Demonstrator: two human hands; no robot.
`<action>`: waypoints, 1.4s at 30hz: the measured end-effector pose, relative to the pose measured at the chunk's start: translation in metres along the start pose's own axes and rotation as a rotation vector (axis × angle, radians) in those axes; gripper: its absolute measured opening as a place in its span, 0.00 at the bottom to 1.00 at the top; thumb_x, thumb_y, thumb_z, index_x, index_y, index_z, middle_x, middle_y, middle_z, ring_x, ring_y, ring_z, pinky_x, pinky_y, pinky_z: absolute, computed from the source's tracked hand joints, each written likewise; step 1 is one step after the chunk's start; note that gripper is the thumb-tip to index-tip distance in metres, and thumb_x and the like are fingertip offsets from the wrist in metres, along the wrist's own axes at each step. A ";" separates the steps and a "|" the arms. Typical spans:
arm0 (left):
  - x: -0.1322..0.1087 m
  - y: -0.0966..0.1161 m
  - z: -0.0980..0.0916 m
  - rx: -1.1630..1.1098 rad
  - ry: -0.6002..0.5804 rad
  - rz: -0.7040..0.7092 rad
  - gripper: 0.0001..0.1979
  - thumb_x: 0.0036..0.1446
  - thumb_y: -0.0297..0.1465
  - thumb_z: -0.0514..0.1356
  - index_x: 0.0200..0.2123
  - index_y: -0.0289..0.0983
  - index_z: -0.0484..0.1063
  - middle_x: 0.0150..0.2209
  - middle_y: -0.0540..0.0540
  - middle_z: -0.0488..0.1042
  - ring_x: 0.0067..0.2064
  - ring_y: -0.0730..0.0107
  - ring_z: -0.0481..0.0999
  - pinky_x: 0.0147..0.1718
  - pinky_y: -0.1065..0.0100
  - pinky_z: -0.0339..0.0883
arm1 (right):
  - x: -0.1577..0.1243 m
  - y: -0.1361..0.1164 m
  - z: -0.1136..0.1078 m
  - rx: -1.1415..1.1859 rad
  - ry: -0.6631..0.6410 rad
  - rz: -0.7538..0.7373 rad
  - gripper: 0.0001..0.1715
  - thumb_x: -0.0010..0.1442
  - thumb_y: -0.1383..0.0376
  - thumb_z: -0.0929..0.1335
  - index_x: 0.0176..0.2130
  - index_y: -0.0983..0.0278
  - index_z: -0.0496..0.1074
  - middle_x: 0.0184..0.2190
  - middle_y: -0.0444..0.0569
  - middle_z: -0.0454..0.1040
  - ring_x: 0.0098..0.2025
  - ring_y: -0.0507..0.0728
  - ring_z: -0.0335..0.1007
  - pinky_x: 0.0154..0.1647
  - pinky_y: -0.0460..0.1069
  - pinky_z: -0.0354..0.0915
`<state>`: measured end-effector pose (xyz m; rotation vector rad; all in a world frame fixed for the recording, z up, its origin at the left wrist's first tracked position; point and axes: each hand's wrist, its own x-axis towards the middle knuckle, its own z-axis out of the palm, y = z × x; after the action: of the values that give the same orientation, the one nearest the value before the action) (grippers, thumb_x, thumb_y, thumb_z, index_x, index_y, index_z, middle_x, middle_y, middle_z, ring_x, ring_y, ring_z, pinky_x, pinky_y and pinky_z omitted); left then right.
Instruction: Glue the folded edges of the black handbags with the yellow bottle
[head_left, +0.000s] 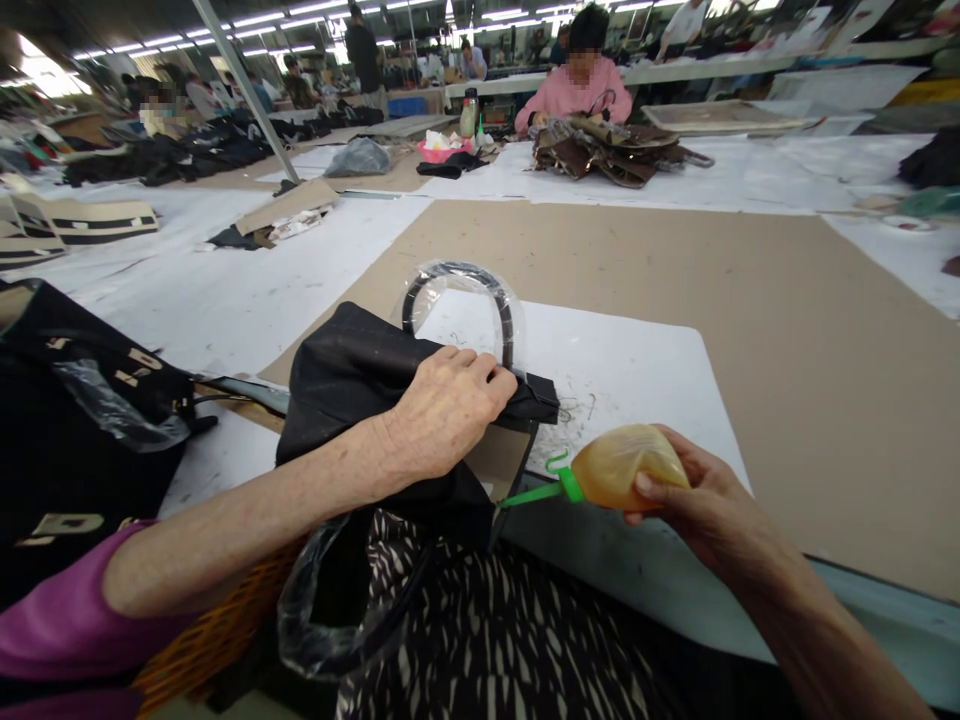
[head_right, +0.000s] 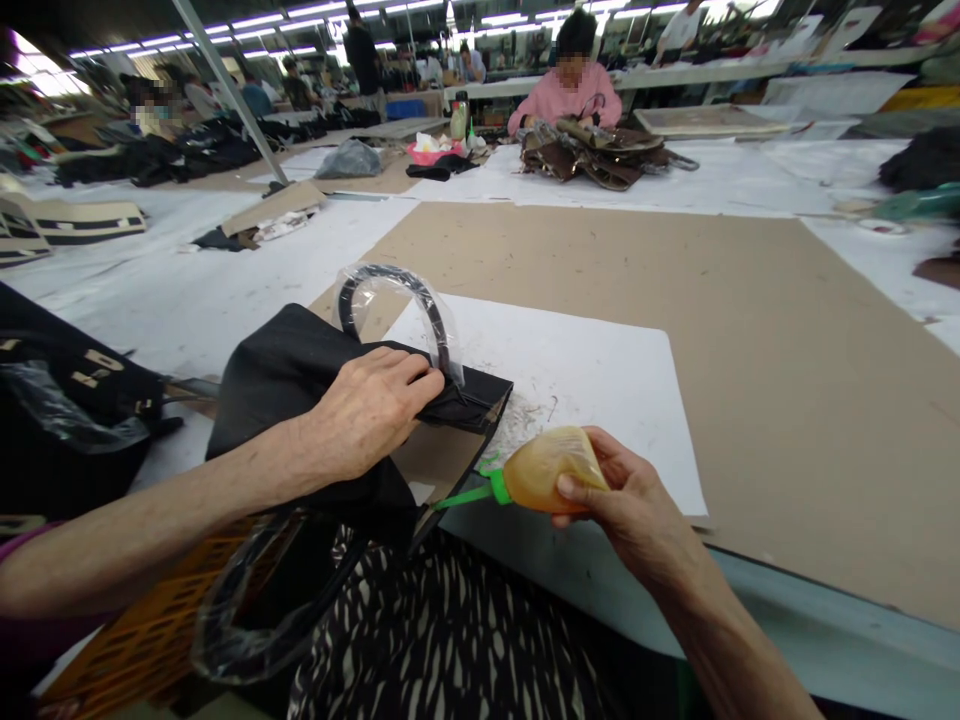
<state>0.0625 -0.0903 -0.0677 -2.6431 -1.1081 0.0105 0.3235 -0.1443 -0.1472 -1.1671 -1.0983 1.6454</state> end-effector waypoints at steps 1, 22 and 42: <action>0.000 0.000 0.000 0.003 0.002 0.001 0.08 0.50 0.21 0.56 0.35 0.35 0.66 0.33 0.44 0.71 0.36 0.61 0.71 0.36 0.61 0.63 | -0.002 0.000 0.001 0.009 -0.001 0.003 0.23 0.48 0.58 0.76 0.42 0.64 0.71 0.34 0.52 0.73 0.32 0.59 0.69 0.22 0.45 0.68; 0.001 0.002 0.000 0.023 0.009 0.006 0.05 0.52 0.22 0.55 0.33 0.35 0.66 0.32 0.45 0.71 0.35 0.61 0.72 0.34 0.62 0.63 | -0.025 0.006 0.016 0.071 0.073 -0.031 0.20 0.48 0.58 0.77 0.40 0.62 0.73 0.33 0.51 0.72 0.30 0.59 0.68 0.20 0.45 0.69; 0.000 0.002 0.001 0.007 0.016 -0.006 0.05 0.54 0.23 0.54 0.34 0.35 0.67 0.32 0.44 0.71 0.35 0.61 0.72 0.34 0.62 0.63 | -0.035 0.022 0.020 0.256 0.144 0.090 0.22 0.51 0.59 0.76 0.44 0.64 0.73 0.41 0.56 0.72 0.33 0.62 0.71 0.21 0.45 0.67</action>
<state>0.0634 -0.0915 -0.0697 -2.6289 -1.1086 -0.0081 0.3097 -0.1867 -0.1554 -1.1588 -0.7301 1.6852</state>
